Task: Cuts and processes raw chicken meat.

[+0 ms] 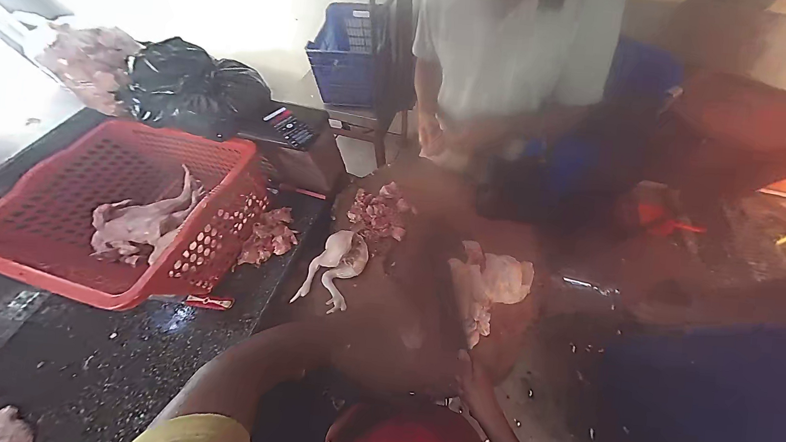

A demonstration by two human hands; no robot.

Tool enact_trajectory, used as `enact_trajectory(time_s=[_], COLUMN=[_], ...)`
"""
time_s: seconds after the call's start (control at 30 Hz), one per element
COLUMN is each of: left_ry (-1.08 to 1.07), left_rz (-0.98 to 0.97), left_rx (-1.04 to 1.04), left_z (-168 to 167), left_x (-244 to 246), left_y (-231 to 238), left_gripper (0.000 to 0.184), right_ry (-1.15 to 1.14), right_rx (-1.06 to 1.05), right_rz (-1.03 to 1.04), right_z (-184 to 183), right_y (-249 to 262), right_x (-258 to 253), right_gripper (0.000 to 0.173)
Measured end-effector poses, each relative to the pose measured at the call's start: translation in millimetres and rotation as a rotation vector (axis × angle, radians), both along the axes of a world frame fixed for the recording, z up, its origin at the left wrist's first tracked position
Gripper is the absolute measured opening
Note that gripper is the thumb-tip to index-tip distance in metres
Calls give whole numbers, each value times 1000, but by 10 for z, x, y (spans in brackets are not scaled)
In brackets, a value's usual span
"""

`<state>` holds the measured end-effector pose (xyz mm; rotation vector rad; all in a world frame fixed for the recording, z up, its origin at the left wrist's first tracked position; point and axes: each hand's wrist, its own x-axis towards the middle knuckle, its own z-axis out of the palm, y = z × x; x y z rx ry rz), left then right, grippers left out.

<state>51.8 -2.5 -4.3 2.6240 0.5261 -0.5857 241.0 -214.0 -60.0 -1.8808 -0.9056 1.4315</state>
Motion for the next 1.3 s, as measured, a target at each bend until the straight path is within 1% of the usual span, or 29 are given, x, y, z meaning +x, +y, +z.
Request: enact_trajectory(time_s=[0.07, 0.1, 0.13, 0.17, 0.23, 0.27, 0.3, 0.33, 0.4, 0.47, 0.53, 0.6, 0.67, 0.7, 0.77, 0.83, 0.9, 0.97, 1.1, 1.17, 1.2, 1.23, 1.27, 1.3], left_ry=[-6, -55, -124, -210, -440, -536, -607, -648, -642, -553, -469, -467, -426, -385, -305, -234, -202, -166, -124, 39, 134, 192, 190, 129], left_rz=[145, 244, 379, 566, 983, 1136, 1233, 1279, 1327, 1397, 1483, 1499, 1413, 1353, 1283, 1244, 1237, 1293, 1408, 1448, 1470, 1499, 1555, 1654], left_rx=[-114, -195, -288, -407, -661, -810, -923, -981, -961, -866, -791, -778, -705, -641, -553, -520, -532, -540, -426, -343, -341, -388, -485, -611], left_z=[-13, 50, 130, 234, 328, 389, 441, 453, 307, -13, -327, -471, -554, -563, -497, -404, -380, -357, -359, -448, -517, -608, -720, -814], left_x=[55, 42, -2, -58, -195, -224, -241, -245, -202, -135, -87, -76, -110, -132, -172, -285, -506, -804, -1606, -2155, -2458, -2737, -2953, -3077], left_y=[31, 18, -9, -49, -172, -264, -346, -423, -542, -593, -632, -679, -735, -739, -758, -871, -1035, -1188, -1570, -1768, -1860, -1933, -1983, -1992], left_gripper=[34, 35, 36, 35, 30, 25, 24, 25, 28, 33, 34, 32, 31, 32, 34, 33, 34, 38, 37, 39, 42, 43, 38, 35], right_ry=[5, 11, 15, 20, 36, 54, 79, 104, 95, 10, -22, -3, 11, -24, -168, -290, -374, -429, -477, -502, -494, -474, -450, -417], right_rx=[-10, -6, 4, 14, 3, -17, -33, -37, -15, 11, 47, 50, 13, -14, -58, -29, -15, -38, -108, -88, -78, -66, -65, -70], right_rz=[-11, -25, -40, -56, -67, -65, -62, -65, -71, -39, 21, 115, 228, 284, 361, 387, 399, 422, 500, 521, 519, 513, 512, 509], right_z=[42, 49, 52, 61, 96, 122, 145, 154, 165, 225, 323, 457, 513, 513, 539, 538, 526, 534, 623, 617, 589, 545, 503, 454], right_y=[12, 10, 5, 7, 12, 0, 7, 12, -1, -40, -51, 27, 119, 172, 269, 292, 297, 323, 377, 397, 394, 394, 399, 396], right_x=[-1, -1, -7, -15, -14, -2, 26, 38, 15, -27, -45, -64, -133, -176, -240, -286, -287, -264, -219, -208, -207, -199, -177, -143], right_gripper=[48, 47, 47, 47, 49, 51, 53, 54, 51, 49, 50, 51, 54, 56, 58, 56, 54, 54, 55, 54, 54, 54, 55, 57])
